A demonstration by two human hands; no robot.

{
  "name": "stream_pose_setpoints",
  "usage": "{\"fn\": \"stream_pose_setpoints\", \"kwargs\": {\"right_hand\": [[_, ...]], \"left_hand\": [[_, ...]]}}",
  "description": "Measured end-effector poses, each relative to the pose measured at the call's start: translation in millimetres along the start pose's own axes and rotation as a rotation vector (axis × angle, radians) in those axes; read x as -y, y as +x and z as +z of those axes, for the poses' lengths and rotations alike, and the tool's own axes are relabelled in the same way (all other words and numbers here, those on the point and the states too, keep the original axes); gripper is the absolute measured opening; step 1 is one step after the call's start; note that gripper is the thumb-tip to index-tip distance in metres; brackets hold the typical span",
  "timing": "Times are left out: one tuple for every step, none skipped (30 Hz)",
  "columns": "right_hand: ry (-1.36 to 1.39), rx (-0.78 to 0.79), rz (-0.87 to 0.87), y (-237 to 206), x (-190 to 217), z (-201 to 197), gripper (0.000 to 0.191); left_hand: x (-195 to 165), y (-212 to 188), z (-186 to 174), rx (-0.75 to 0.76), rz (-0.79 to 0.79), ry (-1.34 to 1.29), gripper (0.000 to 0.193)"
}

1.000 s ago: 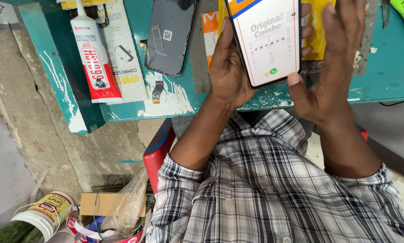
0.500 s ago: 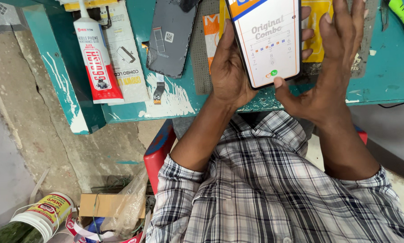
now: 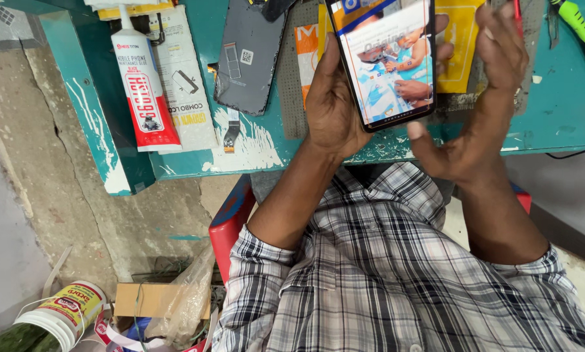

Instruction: The person repairs a disassembled smartphone on a workbench, using a red screwdriver to work on the phone frame and internal components. They then power on the phone with a replacement screen to test the display, press the screen assembly into the frame, and continue pressing and adjusting the phone edges by hand.

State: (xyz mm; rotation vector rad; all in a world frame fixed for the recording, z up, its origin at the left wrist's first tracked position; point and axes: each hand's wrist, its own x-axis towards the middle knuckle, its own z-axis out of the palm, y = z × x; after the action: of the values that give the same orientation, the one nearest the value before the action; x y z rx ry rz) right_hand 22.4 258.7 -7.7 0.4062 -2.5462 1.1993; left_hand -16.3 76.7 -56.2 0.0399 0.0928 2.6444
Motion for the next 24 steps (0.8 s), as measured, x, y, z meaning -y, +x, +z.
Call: {"fn": "stream_pose_setpoints", "kwargs": {"right_hand": [[0.115, -0.026, 0.060, -3.1, 0.2, 0.9, 0.078], [0.231, -0.059, 0.117, -6.4, 0.0, 1.8, 0.072], [0.407, -0.073, 0.218, -10.5, 0.6, 3.4, 0.064], [0.565, -0.080, 0.309, -11.0, -2.3, 5.1, 0.055], [0.722, -0.101, 0.401, -12.6, -3.4, 6.1, 0.048], [0.860, -0.116, 0.484, -10.1, -7.4, 8.8, 0.039], [0.959, -0.111, 0.530, -9.3, -8.7, 9.1, 0.036], [1.058, -0.109, 0.578, -7.1, -9.5, 9.9, 0.032], [1.117, -0.087, 0.589, -4.2, -9.5, 9.9, 0.034], [1.174, -0.062, 0.601, -1.2, -7.9, 11.5, 0.037], [1.193, -0.053, 0.618, 2.0, -5.3, 13.9, 0.036], [1.211, -0.045, 0.633, 5.6, -2.5, 15.9, 0.036], [1.228, -0.037, 0.646, 10.0, -0.5, 16.3, 0.036], [1.271, -0.051, 0.695, 14.4, 1.1, 16.7, 0.035], [1.315, -0.065, 0.745, 18.2, 2.4, 17.3, 0.035], [1.359, -0.078, 0.798, 20.9, 3.4, 17.3, 0.034], [1.366, -0.085, 0.813, 22.3, 4.3, 17.0, 0.034], [1.374, -0.092, 0.827, 22.8, 4.6, 16.3, 0.034], [1.383, -0.100, 0.842, 22.5, 4.2, 15.6, 0.033], [1.400, -0.104, 0.833, 21.4, 3.3, 15.5, 0.033], [1.416, -0.108, 0.824, 19.5, 2.3, 14.4, 0.034], [1.434, -0.112, 0.813, 17.3, 1.0, 14.1, 0.035], [1.431, -0.106, 0.806, 15.7, -0.8, 14.4, 0.033], [1.429, -0.101, 0.799, 14.2, -2.8, 14.7, 0.032]], "left_hand": [[0.3, -0.3, -0.2, -0.011, 0.000, 0.005, 0.071], [0.6, -0.7, -0.7, -0.021, 0.001, 0.010, 0.070], [1.0, -1.7, -1.3, -0.025, 0.002, 0.019, 0.067], [1.3, -2.1, -2.4, -0.008, 0.005, 0.024, 0.066], [1.8, -2.6, -3.8, 0.008, 0.008, 0.029, 0.064], [2.3, -3.3, -5.2, 0.043, 0.013, 0.029, 0.063], [3.6, -3.2, -7.0, 0.039, 0.016, 0.032, 0.062], [4.8, -3.1, -8.6, 0.036, 0.019, 0.035, 0.061], [7.1, -1.2, -10.2, -0.004, 0.023, 0.042, 0.060], [7.4, -1.8, -11.1, -0.019, 0.021, 0.040, 0.060], [8.1, -1.7, -11.6, -0.034, 0.020, 0.039, 0.061], [7.7, -2.9, -11.5, -0.021, 0.009, 0.029, 0.063], [8.1, -2.9, -10.6, -0.024, -0.006, 0.033, 0.064], [8.2, -2.8, -9.2, -0.027, -0.021, 0.036, 0.065], [8.9, -2.4, -7.1, -0.048, -0.040, 0.053, 0.065], [10.3, -2.7, -4.1, -0.082, -0.044, 0.092, 0.062], [11.6, -2.9, -0.9, -0.116, -0.050, 0.131, 0.059], [13.2, -3.0, 2.6, -0.160, -0.040, 0.195, 0.053], [14.1, -3.1, 6.2, -0.203, -0.031, 0.259, 0.047], [13.7, -4.0, 9.3, -0.204, -0.032, 0.280, 0.044], [12.8, -5.0, 12.2, -0.204, -0.034, 0.301, 0.040], [11.8, -5.7, 14.9, -0.203, -0.036, 0.324, 0.037], [11.6, -6.5, 17.4, -0.186, -0.026, 0.333, 0.035], [11.1, -7.4, 19.4, -0.168, -0.017, 0.342, 0.033]]}}
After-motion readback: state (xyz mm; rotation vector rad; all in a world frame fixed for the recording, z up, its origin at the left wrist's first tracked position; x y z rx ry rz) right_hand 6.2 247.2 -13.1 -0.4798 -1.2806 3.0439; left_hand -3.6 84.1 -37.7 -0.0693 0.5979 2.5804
